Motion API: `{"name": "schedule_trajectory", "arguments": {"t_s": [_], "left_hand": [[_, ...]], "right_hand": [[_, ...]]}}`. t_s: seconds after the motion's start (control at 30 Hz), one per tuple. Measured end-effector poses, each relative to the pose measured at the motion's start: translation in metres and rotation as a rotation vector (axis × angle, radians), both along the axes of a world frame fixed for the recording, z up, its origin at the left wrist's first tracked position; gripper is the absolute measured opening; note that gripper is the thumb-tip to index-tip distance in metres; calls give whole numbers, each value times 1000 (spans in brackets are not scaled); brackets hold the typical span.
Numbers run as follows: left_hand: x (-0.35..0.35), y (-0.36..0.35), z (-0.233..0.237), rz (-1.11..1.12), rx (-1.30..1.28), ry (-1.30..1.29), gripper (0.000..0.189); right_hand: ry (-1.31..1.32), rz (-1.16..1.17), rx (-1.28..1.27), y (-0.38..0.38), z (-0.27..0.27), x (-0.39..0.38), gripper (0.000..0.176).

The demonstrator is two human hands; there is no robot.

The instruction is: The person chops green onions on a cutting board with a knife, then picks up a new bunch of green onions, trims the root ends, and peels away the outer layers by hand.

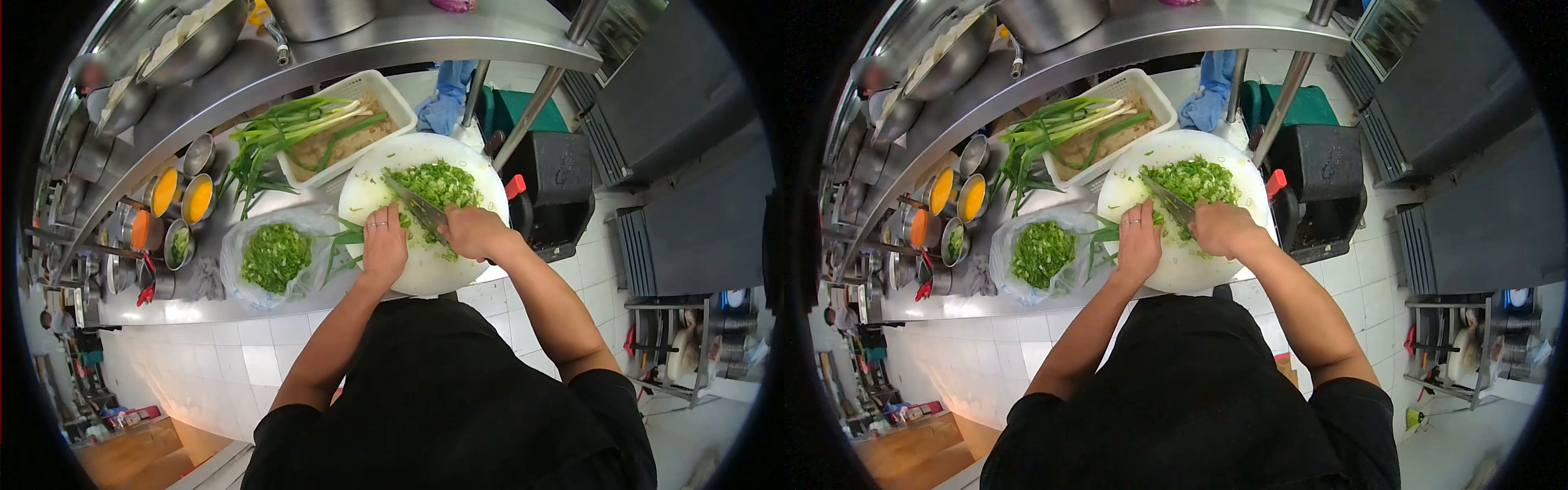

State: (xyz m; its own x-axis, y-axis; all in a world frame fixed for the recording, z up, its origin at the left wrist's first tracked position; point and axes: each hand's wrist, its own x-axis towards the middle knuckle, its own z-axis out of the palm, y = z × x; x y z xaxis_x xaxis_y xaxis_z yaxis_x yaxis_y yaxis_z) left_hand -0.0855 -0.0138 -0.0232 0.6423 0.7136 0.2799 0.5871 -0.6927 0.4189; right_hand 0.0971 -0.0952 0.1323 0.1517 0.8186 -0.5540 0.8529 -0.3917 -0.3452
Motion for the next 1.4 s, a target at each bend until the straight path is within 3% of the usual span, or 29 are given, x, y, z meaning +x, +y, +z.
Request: {"name": "schedule_trajectory", "arguments": {"t_s": [0.3, 0.37, 0.6, 0.7, 0.87, 1.07, 1.17, 1.33, 1.4], "left_hand": [[0, -6, 10, 50, 45, -32, 54], [0, -4, 1, 77, 52, -77, 49], [-1, -3, -5, 151, 14, -449, 19], [-5, -1, -4, 95, 37, -414, 13], [-3, -1, -7, 84, 143, -349, 15], [-2, -7, -3, 103, 169, -233, 17], [-3, -7, -2, 99, 164, -250, 17], [-3, -8, -1, 104, 134, -244, 17], [-4, -7, -1, 118, 136, -223, 18]], "right_hand": [[-44, 66, 47, 0, -8, -1, 35], [-136, 157, 149, -2, -30, 0, 35], [-145, 172, 156, -5, -8, -16, 28], [-207, 213, 159, -4, -6, -26, 25], [-265, 300, 127, 10, -14, -25, 21], [-324, 354, 154, -12, 19, -42, 19], [-315, 351, 212, -5, -36, -32, 19], [-311, 391, 73, 2, 34, -36, 21], [-287, 375, 57, -1, 29, -38, 22]]}}
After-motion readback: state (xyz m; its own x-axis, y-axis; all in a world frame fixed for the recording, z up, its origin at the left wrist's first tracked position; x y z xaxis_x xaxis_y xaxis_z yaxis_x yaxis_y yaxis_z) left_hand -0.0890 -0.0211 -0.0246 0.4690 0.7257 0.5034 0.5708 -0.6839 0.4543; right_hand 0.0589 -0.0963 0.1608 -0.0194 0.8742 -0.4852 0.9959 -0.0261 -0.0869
